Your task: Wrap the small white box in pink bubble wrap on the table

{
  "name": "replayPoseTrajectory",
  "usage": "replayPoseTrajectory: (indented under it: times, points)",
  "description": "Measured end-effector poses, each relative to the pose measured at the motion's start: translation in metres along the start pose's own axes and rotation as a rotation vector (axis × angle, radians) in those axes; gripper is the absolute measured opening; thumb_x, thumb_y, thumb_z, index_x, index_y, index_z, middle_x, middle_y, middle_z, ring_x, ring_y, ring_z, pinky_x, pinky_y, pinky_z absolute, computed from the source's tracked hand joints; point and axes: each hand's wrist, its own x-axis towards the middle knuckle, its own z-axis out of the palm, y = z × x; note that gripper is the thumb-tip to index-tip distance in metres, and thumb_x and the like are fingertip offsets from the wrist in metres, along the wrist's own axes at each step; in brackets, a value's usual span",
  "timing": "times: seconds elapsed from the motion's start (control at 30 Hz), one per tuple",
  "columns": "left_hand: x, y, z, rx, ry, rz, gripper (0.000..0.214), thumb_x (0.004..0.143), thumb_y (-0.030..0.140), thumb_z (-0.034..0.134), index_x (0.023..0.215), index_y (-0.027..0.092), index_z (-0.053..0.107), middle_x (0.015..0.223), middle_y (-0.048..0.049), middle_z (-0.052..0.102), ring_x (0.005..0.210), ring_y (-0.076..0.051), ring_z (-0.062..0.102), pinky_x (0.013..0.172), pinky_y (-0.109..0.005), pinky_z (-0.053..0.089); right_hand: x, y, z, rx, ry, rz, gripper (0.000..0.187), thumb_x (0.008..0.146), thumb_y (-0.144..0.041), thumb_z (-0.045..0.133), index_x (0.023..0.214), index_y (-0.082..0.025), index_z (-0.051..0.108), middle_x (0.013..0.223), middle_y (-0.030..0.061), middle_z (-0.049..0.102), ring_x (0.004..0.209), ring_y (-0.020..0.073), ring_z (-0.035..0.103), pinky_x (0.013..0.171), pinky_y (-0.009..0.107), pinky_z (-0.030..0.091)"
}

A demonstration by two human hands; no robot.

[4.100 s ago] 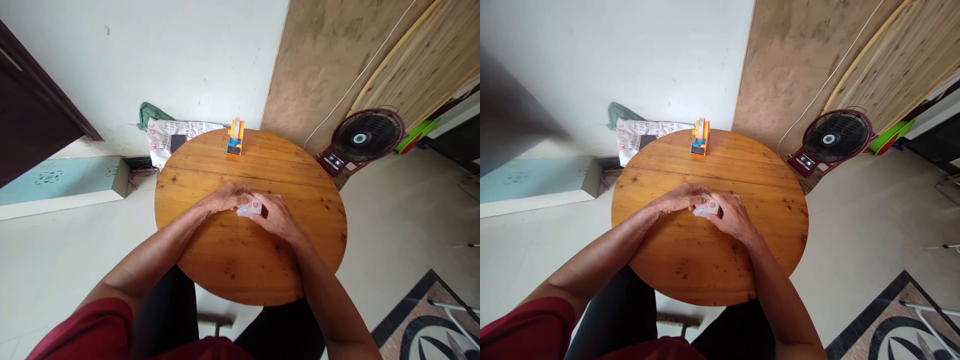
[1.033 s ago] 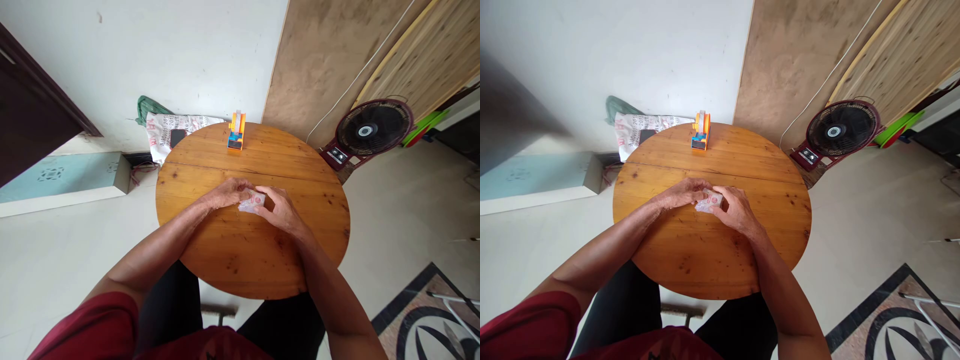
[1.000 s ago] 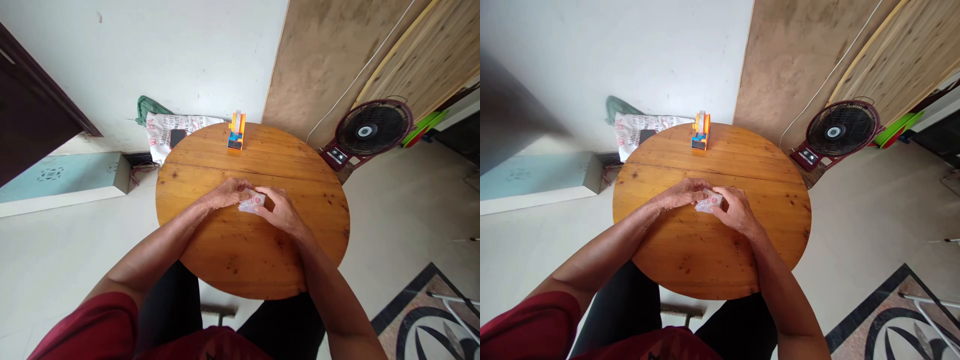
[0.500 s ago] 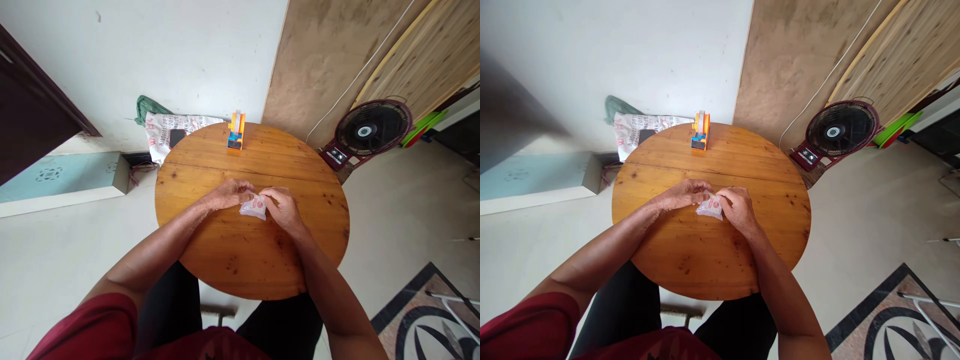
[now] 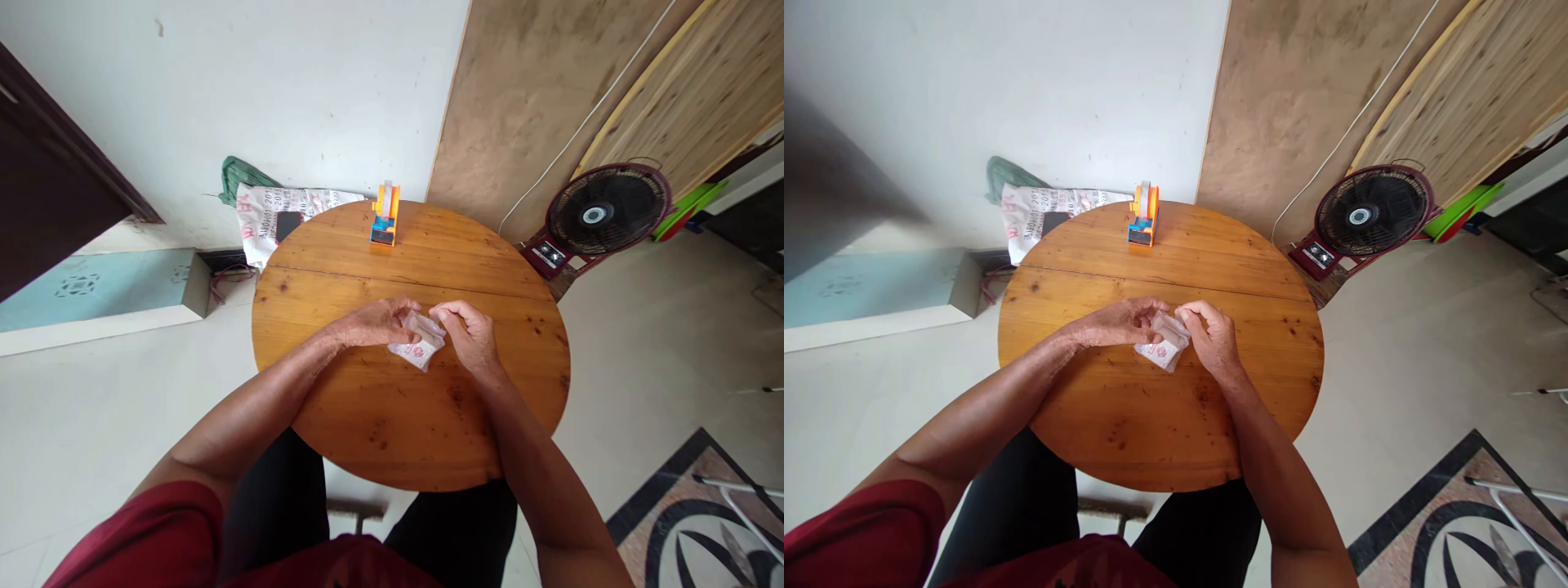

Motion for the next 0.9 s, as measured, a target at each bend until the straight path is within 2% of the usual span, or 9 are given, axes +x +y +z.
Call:
replayPoseTrajectory:
  times: [0.13,0.33,0.47,0.6,0.73,0.9]
  points:
    - [0.0,0.001,-0.002,0.022,-0.041,0.026,0.045,0.067,0.03,0.076,0.108,0.017,0.06,0.096,-0.0045,0.069,0.085,-0.017,0.064,0.07,-0.024,0.046,0.002,0.003,-0.001,0.074,0.059,0.051,0.021,0.09,-0.037,0.054,0.084,-0.023,0.068,0.086,0.0025,0.074,0.083,0.0201,0.069,0.082,0.035,0.053]
    - [-0.006,0.01,-0.003,-0.023,-0.099,0.029,0.034,0.076,0.037,0.07,0.102,0.015,0.066,0.096,-0.0042,0.07,0.085,-0.018,0.063,0.073,-0.025,0.047,0.006,0.011,-0.002,0.181,0.117,0.098,0.02,0.09,-0.036,0.056,0.082,-0.022,0.068,0.087,0.0028,0.074,0.087,0.0202,0.068,0.087,0.037,0.052]
    - [-0.006,0.007,-0.001,-0.022,-0.089,0.053,0.026,0.08,0.035,0.067,0.096,0.015,0.068,0.086,-0.0026,0.068,0.076,-0.015,0.061,0.068,-0.024,0.046,0.006,0.016,0.0,0.211,0.136,0.107,0.022,0.091,-0.038,0.056,0.082,-0.022,0.068,0.086,0.0025,0.073,0.085,0.0195,0.067,0.087,0.037,0.052]
    - [0.0,-0.001,0.0,0.003,0.044,0.004,0.017,0.08,0.03,0.064,0.083,0.013,0.063,0.07,0.0005,0.06,0.059,-0.011,0.053,0.054,-0.022,0.043,0.007,0.019,0.001,0.259,0.135,0.134,0.025,0.092,-0.041,0.053,0.083,-0.021,0.067,0.088,0.0036,0.072,0.088,0.0204,0.067,0.089,0.038,0.052]
    - [0.008,-0.008,0.0,-0.052,0.243,-0.043,0.014,0.084,0.026,0.059,0.077,0.014,0.056,0.059,0.0023,0.054,0.049,-0.009,0.049,0.046,-0.02,0.041,0.008,0.016,-0.001,0.31,0.093,0.253,0.027,0.085,-0.047,0.061,0.095,-0.022,0.066,0.094,0.004,0.072,0.09,0.0215,0.067,0.086,0.037,0.052]
    - [0.012,-0.009,0.001,-0.126,0.349,-0.025,0.012,0.084,0.02,0.059,0.074,0.015,0.054,0.054,0.0043,0.052,0.043,-0.007,0.045,0.04,-0.019,0.036,0.005,0.012,0.0,0.389,-0.146,0.314,0.033,0.083,-0.047,0.065,0.105,-0.022,0.066,0.1,0.0033,0.072,0.092,0.0202,0.066,0.087,0.033,0.05]
